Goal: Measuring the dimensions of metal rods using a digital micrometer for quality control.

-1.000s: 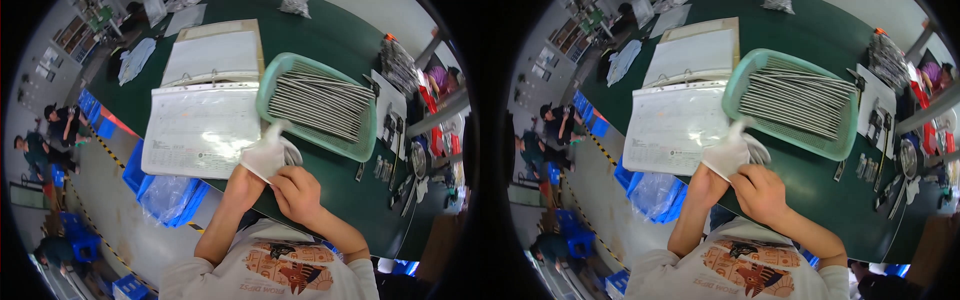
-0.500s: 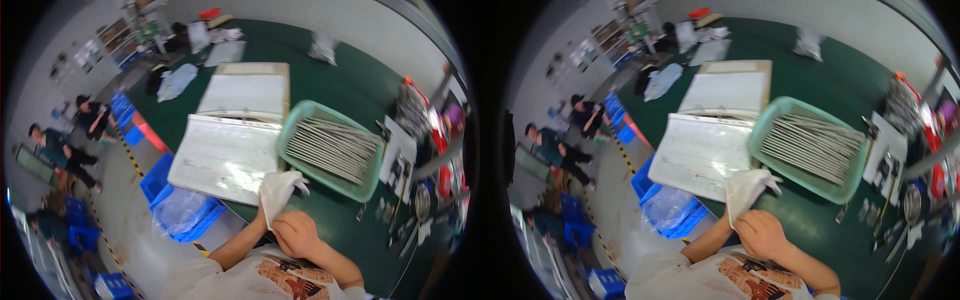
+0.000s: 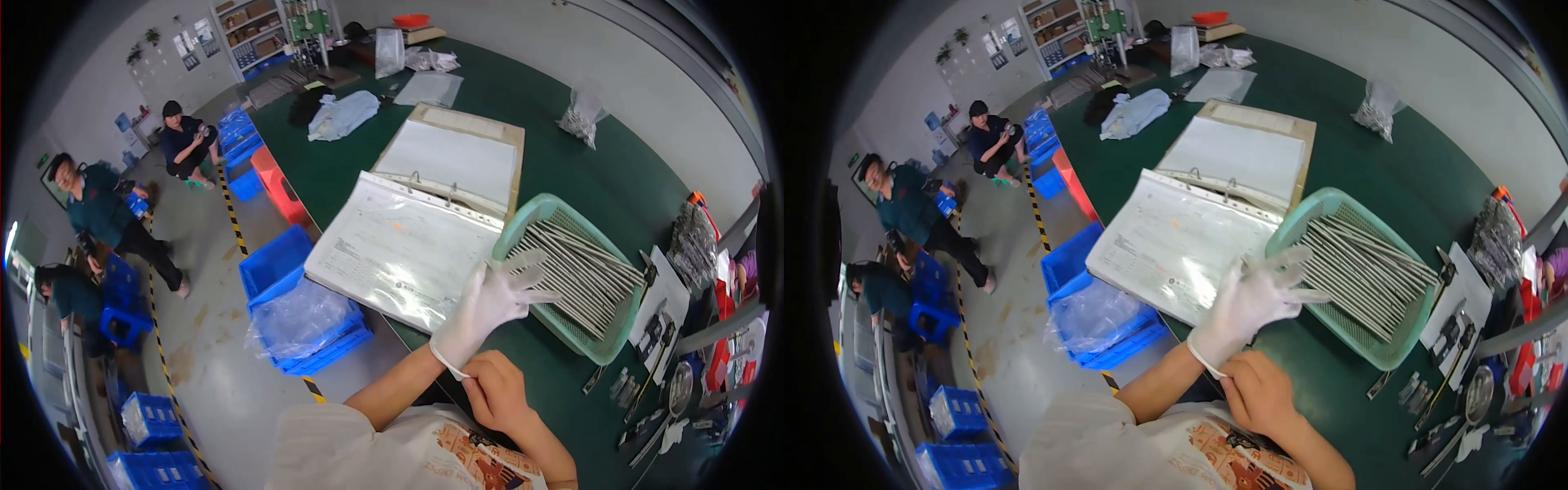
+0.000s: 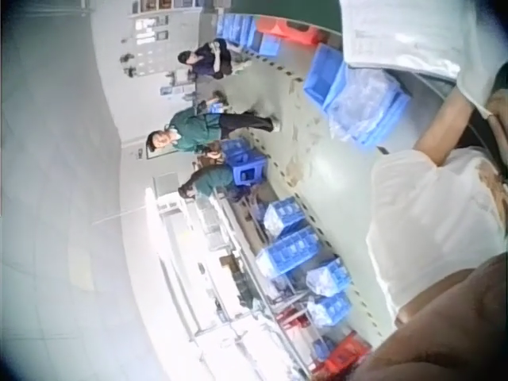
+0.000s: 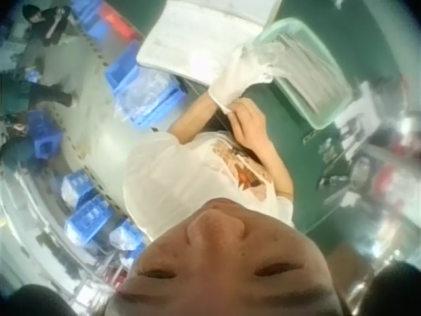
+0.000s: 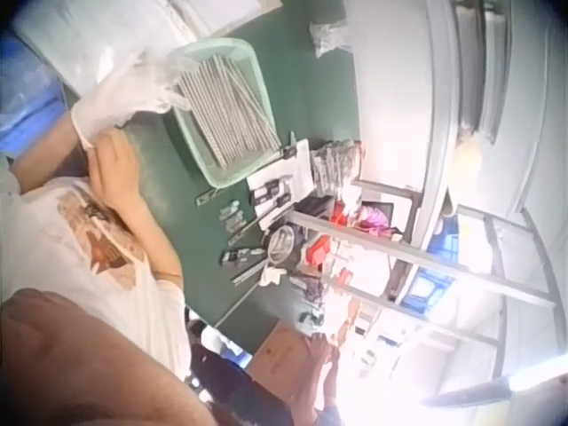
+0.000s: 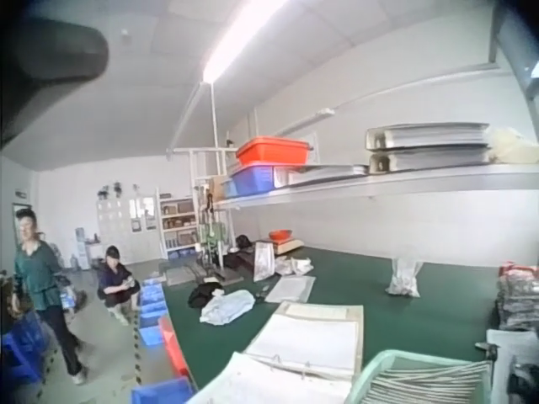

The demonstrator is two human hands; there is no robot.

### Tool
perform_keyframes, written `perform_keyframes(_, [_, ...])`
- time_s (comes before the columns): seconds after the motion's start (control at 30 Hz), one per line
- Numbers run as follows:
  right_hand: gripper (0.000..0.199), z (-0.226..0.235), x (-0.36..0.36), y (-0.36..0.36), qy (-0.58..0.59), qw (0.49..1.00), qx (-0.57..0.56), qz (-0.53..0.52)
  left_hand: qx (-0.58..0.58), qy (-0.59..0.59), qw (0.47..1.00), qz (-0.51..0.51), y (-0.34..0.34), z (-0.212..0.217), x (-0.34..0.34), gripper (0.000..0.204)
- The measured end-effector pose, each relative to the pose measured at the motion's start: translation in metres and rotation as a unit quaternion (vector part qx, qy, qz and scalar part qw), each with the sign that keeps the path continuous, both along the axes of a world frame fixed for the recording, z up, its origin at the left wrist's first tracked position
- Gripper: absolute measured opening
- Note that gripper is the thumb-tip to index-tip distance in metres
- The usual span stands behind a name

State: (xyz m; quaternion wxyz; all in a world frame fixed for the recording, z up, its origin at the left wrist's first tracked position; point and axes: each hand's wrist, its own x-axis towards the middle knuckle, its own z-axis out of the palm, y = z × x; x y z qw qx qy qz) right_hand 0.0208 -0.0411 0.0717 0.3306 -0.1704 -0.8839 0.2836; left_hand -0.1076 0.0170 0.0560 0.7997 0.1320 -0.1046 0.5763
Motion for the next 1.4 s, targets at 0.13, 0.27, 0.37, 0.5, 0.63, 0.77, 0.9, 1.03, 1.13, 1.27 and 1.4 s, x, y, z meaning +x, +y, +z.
perform_keyframes(0.13, [0.005, -0.005, 0.0, 0.0, 0.018, 0.996, -0.089, 0.015, -0.012, 0.088, 0.991, 0.096, -0.015, 0.002, -0.001, 0.053])
perform_keyframes(0.27, [0.004, -0.011, -0.002, -0.004, 0.013, 0.986, -0.165, 0.021, -0.164, -0.248, 0.955, -0.007, -0.027, 0.014, -0.002, 0.042])
perform_keyframes(0.37, [0.007, -0.013, -0.005, -0.004, -0.015, 0.975, -0.219, 0.033, -0.081, -0.114, 0.99, 0.023, -0.028, 0.028, -0.005, 0.049])
perform_keyframes(0.5, [0.008, -0.013, -0.012, -0.006, -0.04, 0.972, -0.221, 0.072, -0.067, -0.03, 0.995, 0.063, -0.021, 0.034, -0.01, 0.057])
perform_keyframes(0.63, [0.01, -0.014, -0.015, -0.011, -0.114, 0.985, -0.092, 0.089, -0.091, 0.003, 0.985, 0.149, -0.01, 0.017, -0.008, 0.06])
perform_keyframes(0.77, [0.011, -0.008, -0.012, -0.006, -0.066, 0.985, -0.091, 0.128, -0.039, 0.21, 0.937, 0.278, -0.002, 0.007, 0.002, 0.063])
perform_keyframes(0.9, [0.016, 0.01, 0.0, 0.008, -0.014, 0.997, -0.075, -0.015, -0.029, 0.472, 0.792, 0.386, 0.005, 0.018, 0.015, 0.075])
perform_keyframes(1.03, [0.025, 0.023, 0.014, 0.02, -0.029, 0.982, -0.047, -0.179, 0.022, 0.512, 0.684, 0.519, 0.006, 0.025, 0.035, 0.088])
perform_keyframes(1.13, [0.024, 0.019, 0.014, 0.019, -0.027, 0.974, -0.021, -0.224, 0.03, 0.554, 0.625, 0.549, 0.008, 0.021, 0.041, 0.095])
perform_keyframes(1.27, [0.025, 0.008, 0.008, 0.004, -0.001, 0.989, 0.039, -0.14, 0.018, 0.562, 0.61, 0.559, 0.01, 0.019, 0.039, 0.097])
perform_keyframes(1.4, [0.023, 0.01, 0.007, 0.003, 0.007, 0.986, -0.028, -0.161, 0.006, 0.556, 0.575, 0.6, 0.008, 0.025, 0.039, 0.094])
